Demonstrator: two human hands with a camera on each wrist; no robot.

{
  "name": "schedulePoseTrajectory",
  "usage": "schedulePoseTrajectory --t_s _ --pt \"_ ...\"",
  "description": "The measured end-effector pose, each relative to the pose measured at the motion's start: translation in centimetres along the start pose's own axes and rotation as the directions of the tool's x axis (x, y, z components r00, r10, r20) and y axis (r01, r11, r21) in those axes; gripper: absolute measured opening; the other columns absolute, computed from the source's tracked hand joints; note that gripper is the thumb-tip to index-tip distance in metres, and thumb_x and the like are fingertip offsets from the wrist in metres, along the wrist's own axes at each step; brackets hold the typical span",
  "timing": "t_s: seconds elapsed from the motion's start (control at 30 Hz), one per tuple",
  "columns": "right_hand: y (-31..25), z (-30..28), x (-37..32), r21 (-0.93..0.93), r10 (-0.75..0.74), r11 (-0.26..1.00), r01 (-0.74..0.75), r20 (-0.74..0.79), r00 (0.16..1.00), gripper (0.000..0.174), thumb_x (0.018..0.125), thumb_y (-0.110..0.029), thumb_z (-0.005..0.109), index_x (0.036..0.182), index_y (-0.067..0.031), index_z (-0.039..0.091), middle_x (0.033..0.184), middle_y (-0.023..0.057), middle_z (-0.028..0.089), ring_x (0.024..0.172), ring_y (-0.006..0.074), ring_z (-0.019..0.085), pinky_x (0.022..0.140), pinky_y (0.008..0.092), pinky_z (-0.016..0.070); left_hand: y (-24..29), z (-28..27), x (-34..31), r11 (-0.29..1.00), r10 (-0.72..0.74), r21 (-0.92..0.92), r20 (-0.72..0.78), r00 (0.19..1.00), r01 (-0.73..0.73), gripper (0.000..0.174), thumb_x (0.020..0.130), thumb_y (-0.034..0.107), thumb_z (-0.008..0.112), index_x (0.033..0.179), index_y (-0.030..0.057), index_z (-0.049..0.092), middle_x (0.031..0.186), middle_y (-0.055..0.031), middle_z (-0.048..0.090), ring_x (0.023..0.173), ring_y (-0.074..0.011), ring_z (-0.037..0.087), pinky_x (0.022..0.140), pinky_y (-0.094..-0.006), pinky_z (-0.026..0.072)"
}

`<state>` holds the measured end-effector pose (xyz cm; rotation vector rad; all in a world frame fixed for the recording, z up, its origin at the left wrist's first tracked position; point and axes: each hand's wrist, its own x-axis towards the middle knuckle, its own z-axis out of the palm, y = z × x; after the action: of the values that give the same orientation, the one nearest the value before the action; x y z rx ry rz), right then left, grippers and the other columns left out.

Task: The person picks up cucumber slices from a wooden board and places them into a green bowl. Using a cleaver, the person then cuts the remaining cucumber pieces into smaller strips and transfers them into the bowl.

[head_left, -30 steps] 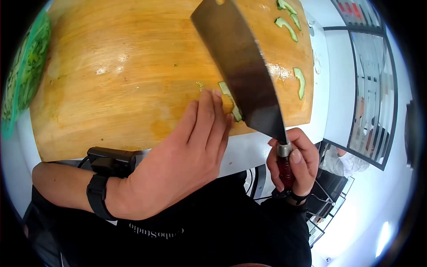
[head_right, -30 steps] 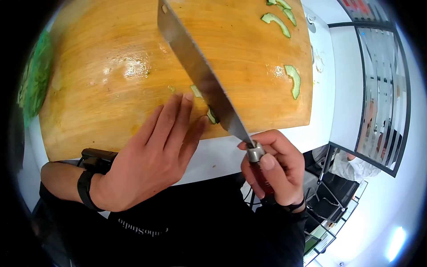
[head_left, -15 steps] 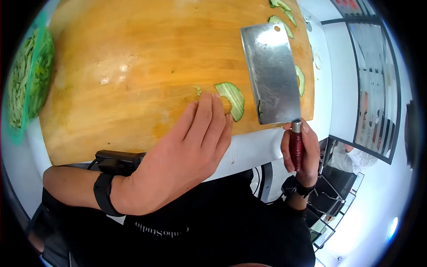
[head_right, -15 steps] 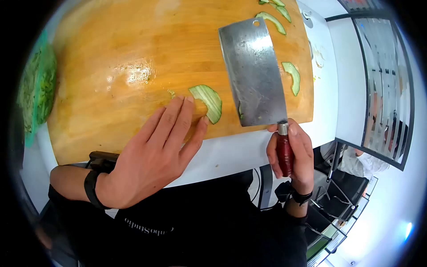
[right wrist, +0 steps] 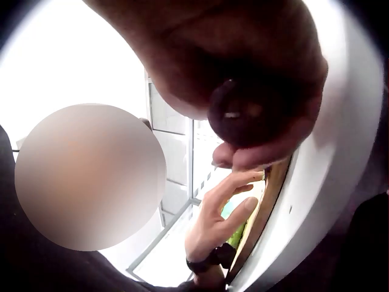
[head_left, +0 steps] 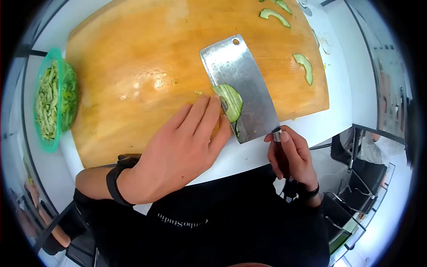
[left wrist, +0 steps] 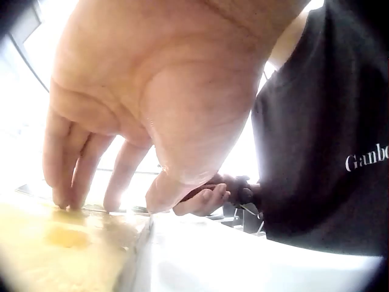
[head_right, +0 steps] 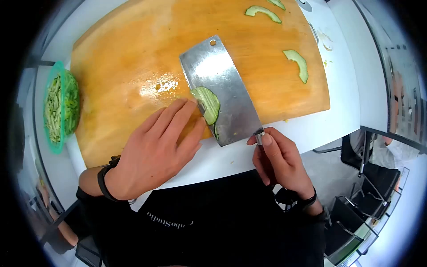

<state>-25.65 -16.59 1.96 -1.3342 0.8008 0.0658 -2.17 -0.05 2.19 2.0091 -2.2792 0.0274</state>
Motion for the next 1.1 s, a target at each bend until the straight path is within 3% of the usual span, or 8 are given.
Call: schedulePoseTrajectory --t_s 0.27,0.4,0.67,0.77,0.87,0.93,0.97,1.1 --pt "-1.4 -2.6 1.0 0.434 0.056 0.886 -0.16 0.242 0.969 0.05 0.115 -0.041 0.032 0.114 0.0025 0.056 0.059 0.0051 0.049 0.035 0.0101 0.041 0.035 0.0222 0.0359 -1.8 -3.2 1.9 0.975 -0.054 -0.22 -0.162 0.985 0.017 0.056 0.079 0.02 0.081 0.131 0.0083 0.064 0.133 -0.0124 0.062 0.118 -0.0329 0.063 0.094 -0.0419 0.0552" --pt "-2.1 -3.7 2.4 0.587 0.044 0.731 -0.347 0.468 0.883 0.048 0.115 -0.037 0.029 0.113 0.0048 0.053 0.058 0.0049 0.047 0.031 0.0098 0.036 0.029 0.0229 0.0332 -2.8 -2.3 2.2 0.994 0.066 -0.067 -0.222 0.973 -0.083 0.058 0.076 0.022 0.081 0.132 0.0152 0.068 0.128 -0.0083 0.064 0.115 -0.0295 0.065 0.088 -0.0381 0.0577" --pt "-3.9 -4.9 4.6 0.492 0.091 0.733 -0.47 0.614 0.784 0.048 0.114 -0.034 0.029 0.112 0.0067 0.054 0.058 0.0048 0.046 0.032 0.0093 0.036 0.028 0.0231 0.0349 -4.6 -3.4 0.3 0.974 0.208 -0.032 -0.26 0.943 -0.224 0.044 0.074 0.013 0.076 0.118 0.0112 0.077 0.11 -0.0079 0.07 0.097 -0.0255 0.071 0.077 -0.0323 0.0588" --pt "-4.6 -5.6 5.5 0.497 0.078 0.735 -0.461 0.614 0.785 0.048 0.114 -0.035 0.031 0.113 0.0064 0.056 0.059 0.0043 0.046 0.032 0.0097 0.036 0.028 0.0231 0.0348 -6.0 -5.1 -0.3 0.96 0.069 -0.252 -0.213 0.975 -0.123 0.03 0.083 0.005 0.074 0.112 0.0072 0.077 0.106 -0.0103 0.072 0.093 -0.0258 0.072 0.076 -0.0314 0.058" --pt "-5.8 -6.4 5.9 0.519 0.133 0.751 -0.409 0.488 0.863 0.047 0.114 -0.036 0.031 0.113 0.0039 0.055 0.059 0.0037 0.047 0.031 0.0101 0.035 0.028 0.0232 0.0339 -6.7 -5.0 -1.3 0.747 -0.321 -0.65 -0.169 0.932 0.14 0.02 0.096 0.002 0.067 0.115 0.0025 0.074 0.102 -0.011 0.073 0.092 -0.0225 0.072 0.075 -0.0306 0.0566" --pt "-6.0 -7.1 7.2 0.531 0.082 0.762 -0.37 0.488 0.869 0.043 0.114 -0.037 0.031 0.113 0.0014 0.052 0.059 0.0035 0.047 0.03 0.0109 0.033 0.027 0.024 0.0321 -7.6 -4.6 -2.2 0.43 -0.504 -0.869 -0.007 0.864 0.244 0.021 0.102 0.008 0.062 0.12 0.0002 0.069 0.1 -0.0103 0.073 0.09 -0.02 0.071 0.075 -0.0308 0.0557" --pt "-5.9 -7.4 7.8 0.554 0.046 0.753 -0.355 0.494 0.868 0.042 0.114 -0.036 0.032 0.113 0.0011 0.051 0.059 0.0036 0.047 0.029 0.0112 0.033 0.026 0.0243 0.0318 -7.9 -4.5 -2.7 0.243 -0.565 -0.931 0.092 0.82 0.271 0.022 0.106 0.011 0.06 0.122 -0.001 0.067 0.098 -0.01 0.073 0.089 -0.0188 0.071 0.074 -0.0308 0.0552" --pt "-5.9 -7.9 8.6 0.6 0.003 0.754 -0.266 0.402 0.915 0.04 0.114 -0.036 0.033 0.115 -0.0004 0.05 0.057 0.003 0.046 0.027 0.0129 0.031 0.025 0.0259 0.0311 -8.6 -4.9 -4.9 0.013 -0.761 -0.937 0.218 0.611 0.35 0.034 0.108 0.019 0.058 0.133 -0.0046 0.061 0.11 -0.0141 0.074 0.092 -0.0159 0.071 0.077 -0.0283 0.0542"
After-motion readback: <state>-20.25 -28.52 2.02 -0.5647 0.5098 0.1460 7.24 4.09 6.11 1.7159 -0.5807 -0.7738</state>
